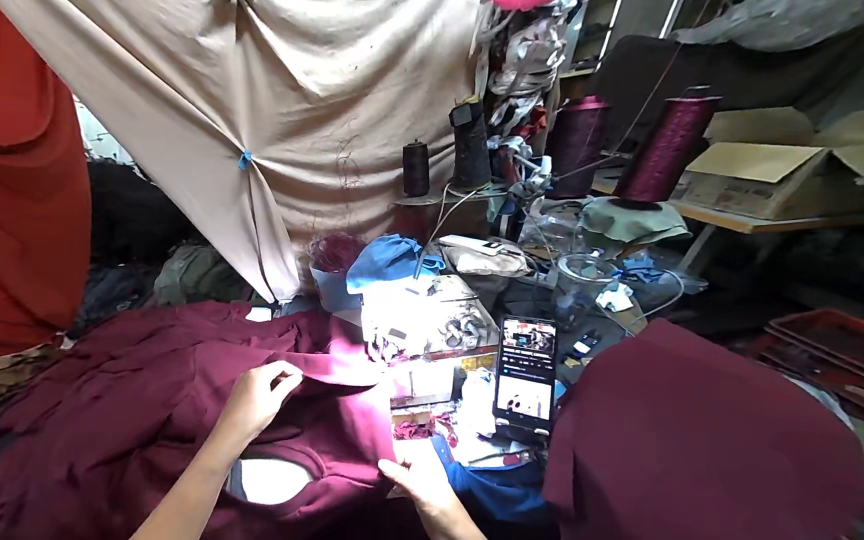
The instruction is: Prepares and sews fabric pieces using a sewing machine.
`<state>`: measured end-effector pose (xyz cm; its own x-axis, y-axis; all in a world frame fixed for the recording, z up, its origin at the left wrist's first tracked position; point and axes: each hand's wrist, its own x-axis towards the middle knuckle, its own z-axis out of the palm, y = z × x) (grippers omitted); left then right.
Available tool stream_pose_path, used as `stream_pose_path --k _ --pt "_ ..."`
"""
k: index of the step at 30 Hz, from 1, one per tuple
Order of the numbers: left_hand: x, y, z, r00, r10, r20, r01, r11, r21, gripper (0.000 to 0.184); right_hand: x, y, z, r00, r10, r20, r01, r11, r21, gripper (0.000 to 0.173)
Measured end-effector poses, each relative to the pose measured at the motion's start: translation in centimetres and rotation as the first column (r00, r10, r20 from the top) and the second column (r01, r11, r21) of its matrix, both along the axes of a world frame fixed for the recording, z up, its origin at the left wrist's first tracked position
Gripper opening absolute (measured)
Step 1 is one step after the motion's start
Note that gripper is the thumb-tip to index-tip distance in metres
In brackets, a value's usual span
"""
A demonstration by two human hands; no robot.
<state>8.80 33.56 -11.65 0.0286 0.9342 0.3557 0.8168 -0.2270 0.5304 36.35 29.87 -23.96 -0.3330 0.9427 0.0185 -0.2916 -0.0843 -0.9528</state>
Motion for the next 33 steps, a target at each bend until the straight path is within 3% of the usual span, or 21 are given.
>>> stream_pose_path --k 2,4,7,10,13,15,19,24,28,33 --pt "0.5 0.5 0.8 1.000 0.012 0.005 -0.012 1.000 0.022 0.017 0.1 -0.3 1.1 1.000 0.000 0.019 0.000 1.000 0.004 0.012" --pt "1.1 0.8 1.5 1.000 0.011 0.015 -0.011 0.998 0.056 0.017 0.1 -0.1 -0.8 1.000 0.021 -0.005 -0.021 0.999 0.027 0.001" --pt "2.3 0.2 2.3 0.998 -0.045 0.046 0.040 0.993 0.109 0.015 0.3 -0.2 -2.0 0.999 0.045 -0.014 -0.045 0.999 -0.015 0.011" --pt "4.1 -2.1 2.2 0.988 -0.156 0.023 0.150 0.973 0.174 0.020 0.8 -0.4 -1.7 0.996 0.084 -0.027 -0.085 0.995 -0.060 0.010" --pt "6.5 -5.7 -0.1 0.951 -0.303 -0.060 0.308 0.921 0.239 0.022 1.4 -1.0 -1.7 0.994 0.111 0.018 -0.110 0.991 -0.080 0.008" --pt "8.1 -7.9 -2.8 0.933 -0.318 -0.167 0.354 0.897 0.266 0.017 1.8 -1.4 -1.8 0.990 0.128 0.057 -0.122 0.987 -0.105 0.008" --pt "9.9 -9.5 -6.8 0.932 -0.288 -0.221 0.344 0.895 0.283 0.015 2.2 -2.2 -2.3 0.984 0.130 0.125 -0.116 0.987 -0.111 0.010" --pt "10.8 -8.1 -7.7 0.939 -0.220 -0.264 0.299 0.903 0.308 0.016 1.7 -1.6 -1.6 0.990 0.097 0.107 -0.082 0.988 -0.133 0.013" --pt "11.6 -4.6 -7.3 0.948 -0.125 -0.292 0.235 0.894 0.381 0.019 0.9 1.8 -0.8 0.997 0.011 0.072 -0.014 0.999 0.040 0.015" --pt "12.2 -0.6 -5.7 0.970 -0.082 -0.231 0.162 0.921 0.354 0.022 -0.1 5.0 2.3 0.990 -0.094 0.108 0.095 0.996 -0.002 0.018"
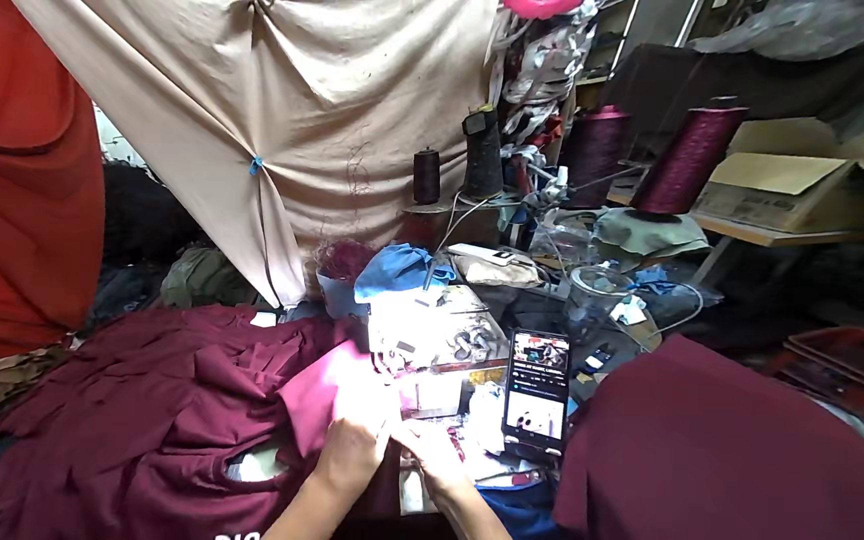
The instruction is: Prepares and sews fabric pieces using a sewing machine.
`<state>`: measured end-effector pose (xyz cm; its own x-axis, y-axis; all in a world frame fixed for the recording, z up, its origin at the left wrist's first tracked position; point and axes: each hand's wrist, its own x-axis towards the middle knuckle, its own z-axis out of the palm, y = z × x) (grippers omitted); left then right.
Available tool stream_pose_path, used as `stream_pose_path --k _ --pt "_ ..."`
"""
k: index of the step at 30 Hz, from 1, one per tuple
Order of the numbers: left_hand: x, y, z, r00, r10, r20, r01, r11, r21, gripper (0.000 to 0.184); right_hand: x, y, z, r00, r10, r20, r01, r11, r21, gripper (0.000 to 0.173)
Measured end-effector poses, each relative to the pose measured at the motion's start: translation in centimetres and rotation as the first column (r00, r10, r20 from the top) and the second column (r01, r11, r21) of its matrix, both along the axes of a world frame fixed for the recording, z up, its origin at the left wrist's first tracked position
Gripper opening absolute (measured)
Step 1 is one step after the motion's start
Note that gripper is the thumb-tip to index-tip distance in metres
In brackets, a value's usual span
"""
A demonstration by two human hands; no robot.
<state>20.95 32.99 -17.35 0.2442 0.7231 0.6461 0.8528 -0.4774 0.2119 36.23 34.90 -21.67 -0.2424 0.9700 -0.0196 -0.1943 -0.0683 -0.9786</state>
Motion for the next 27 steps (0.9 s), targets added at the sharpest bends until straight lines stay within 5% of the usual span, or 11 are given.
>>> stream_pose_path --k 8,14,18,23,27 --pt "1.2 0.8 -0.1 0.996 0.031 0.079 -0.030 0.999 -0.017 0.020 -0.3 0.7 0.7 0.997 -0.078 0.024 0.077 0.997 0.030 0.015" --pt "2.5 3.4 3.1 0.980 0.187 0.072 -0.149 0.921 -0.361 0.030 -0.8 1.3 1.3 0.986 -0.112 0.125 0.103 0.992 0.075 0.014" --pt "0.2 4.3 4.2 0.987 0.140 0.082 -0.084 0.872 -0.482 0.032 -0.9 1.4 0.8 0.992 -0.097 0.078 0.092 0.994 0.062 0.016" --pt "-4.4 2.9 5.0 0.969 -0.032 0.247 0.130 0.912 -0.390 0.026 -0.3 0.2 0.5 0.997 -0.017 0.069 0.016 1.000 0.015 0.018" --pt "-2.0 -0.5 2.7 0.993 0.010 0.117 0.010 0.986 -0.168 0.019 -0.2 -0.7 0.2 0.998 0.006 0.070 -0.007 1.000 0.014 0.021"
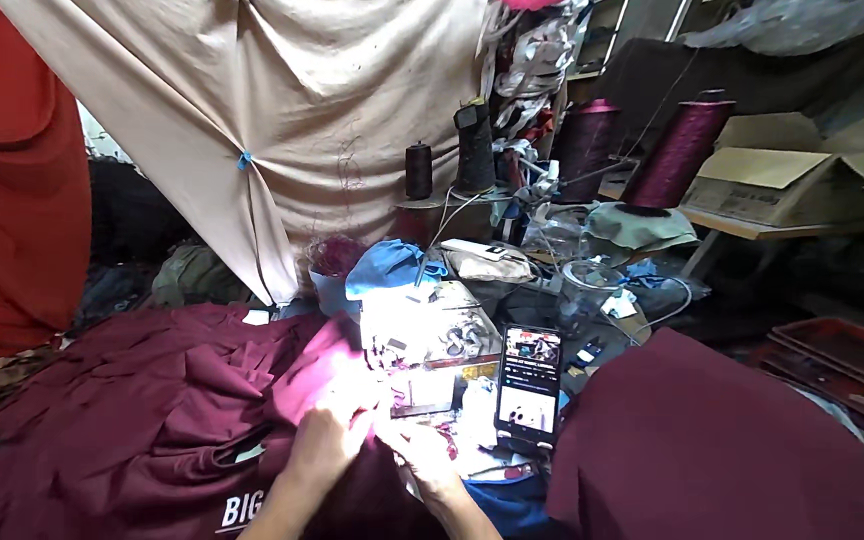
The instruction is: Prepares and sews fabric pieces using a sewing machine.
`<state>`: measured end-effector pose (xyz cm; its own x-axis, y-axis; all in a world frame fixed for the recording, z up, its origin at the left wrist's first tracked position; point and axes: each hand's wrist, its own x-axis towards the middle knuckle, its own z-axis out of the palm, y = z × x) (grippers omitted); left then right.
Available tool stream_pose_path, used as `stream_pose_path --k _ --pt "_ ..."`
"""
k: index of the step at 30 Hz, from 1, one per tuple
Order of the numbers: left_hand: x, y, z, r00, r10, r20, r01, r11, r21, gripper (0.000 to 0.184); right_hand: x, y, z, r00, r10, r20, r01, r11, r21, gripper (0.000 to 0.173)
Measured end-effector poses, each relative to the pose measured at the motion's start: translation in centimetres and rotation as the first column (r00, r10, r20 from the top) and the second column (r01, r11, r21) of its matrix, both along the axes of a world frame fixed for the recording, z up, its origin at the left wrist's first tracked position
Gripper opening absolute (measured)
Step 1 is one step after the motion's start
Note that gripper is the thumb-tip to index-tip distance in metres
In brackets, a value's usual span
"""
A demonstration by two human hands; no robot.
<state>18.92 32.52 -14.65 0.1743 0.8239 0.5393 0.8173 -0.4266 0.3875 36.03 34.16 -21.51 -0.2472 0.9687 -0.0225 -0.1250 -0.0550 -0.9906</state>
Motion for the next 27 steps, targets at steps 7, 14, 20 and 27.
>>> stream_pose_path --k 7,14,20,27 --pt "2.5 -2.3 -4.0 0.989 0.090 -0.119 -0.059 0.967 0.247 0.018 0.3 -1.4 -1.0 0.999 0.004 -0.049 -0.003 1.000 0.015 0.017" --pt "3.7 2.9 0.1 0.985 0.139 -0.107 -0.155 0.973 -0.168 0.026 -0.3 1.6 1.2 0.994 -0.079 0.079 0.079 0.997 0.005 0.016" --pt "2.3 5.1 1.2 0.999 -0.005 -0.047 -0.008 0.964 -0.267 0.023 -0.7 1.6 1.8 0.982 -0.177 0.071 0.175 0.984 0.031 0.022" --pt "-5.2 -2.1 -1.3 0.973 0.087 -0.215 -0.122 0.980 -0.157 0.029 2.6 -4.4 -1.9 0.982 -0.179 0.066 0.166 0.971 0.169 0.012"
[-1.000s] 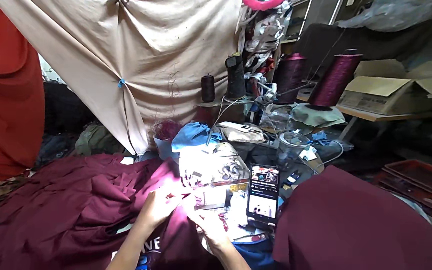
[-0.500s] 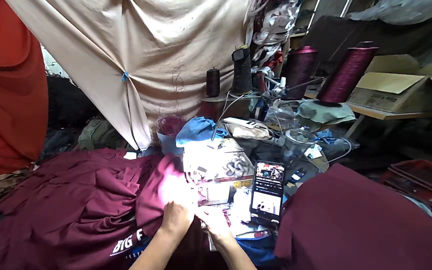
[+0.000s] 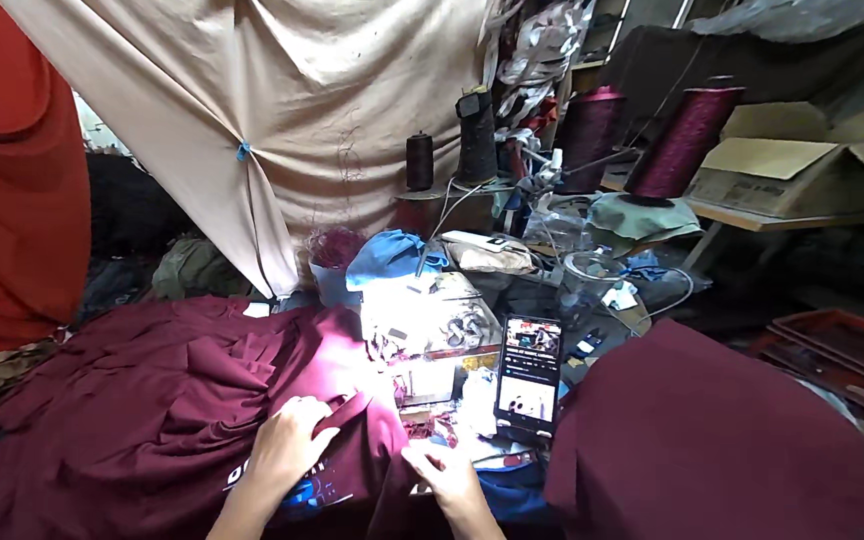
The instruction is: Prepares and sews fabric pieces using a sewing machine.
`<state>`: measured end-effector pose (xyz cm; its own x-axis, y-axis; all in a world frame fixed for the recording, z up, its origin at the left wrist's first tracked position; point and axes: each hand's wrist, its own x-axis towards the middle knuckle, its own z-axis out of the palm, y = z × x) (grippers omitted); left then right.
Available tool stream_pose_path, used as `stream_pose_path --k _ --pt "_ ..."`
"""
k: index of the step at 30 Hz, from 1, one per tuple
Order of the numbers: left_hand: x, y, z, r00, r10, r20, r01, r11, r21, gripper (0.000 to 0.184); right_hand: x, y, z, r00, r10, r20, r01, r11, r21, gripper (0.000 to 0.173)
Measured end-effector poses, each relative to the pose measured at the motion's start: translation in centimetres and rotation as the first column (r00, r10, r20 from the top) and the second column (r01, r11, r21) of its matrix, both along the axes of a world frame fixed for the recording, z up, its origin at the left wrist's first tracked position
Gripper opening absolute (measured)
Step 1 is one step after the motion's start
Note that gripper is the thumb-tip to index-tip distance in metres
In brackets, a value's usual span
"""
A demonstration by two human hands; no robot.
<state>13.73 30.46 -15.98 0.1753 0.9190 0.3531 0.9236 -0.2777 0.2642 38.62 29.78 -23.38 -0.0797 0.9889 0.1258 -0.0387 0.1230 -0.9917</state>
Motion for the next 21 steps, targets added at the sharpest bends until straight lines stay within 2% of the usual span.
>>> stream_pose_path --k 3,6,9,12,17,21 --pt "-2.1 -1.4 -3.9 0.991 -0.069 0.119 0.025 0.942 0.334 0.025 0.3 -1.7 -0.6 0.999 0.001 -0.040 -0.003 0.999 -0.047 0.011" --pt "0.2 -3.3 -4.1 0.930 -0.193 0.312 0.030 0.888 0.459 0.018 0.0 -2.3 -0.3 0.994 0.047 -0.100 -0.055 0.995 -0.079 0.011" --pt "3.0 -3.8 -4.4 0.905 -0.301 0.301 0.123 0.862 0.491 0.013 -0.5 -2.5 -0.2 0.970 0.100 -0.221 -0.125 0.987 -0.101 0.010" --pt "4.3 -3.1 -5.1 0.894 -0.355 0.272 0.188 0.850 0.492 0.012 -0.9 -2.5 -0.3 0.957 0.097 -0.274 -0.128 0.987 -0.098 0.011" --pt "4.7 -2.5 -6.3 0.835 -0.472 0.284 0.291 0.815 0.501 0.008 -1.1 -2.8 -0.2 0.955 0.082 -0.284 -0.115 0.988 -0.102 0.007" --pt "4.0 -2.5 -6.6 0.807 -0.548 0.222 0.395 0.779 0.487 0.009 -1.2 -2.9 -0.3 0.965 0.073 -0.254 -0.103 0.989 -0.109 0.003"
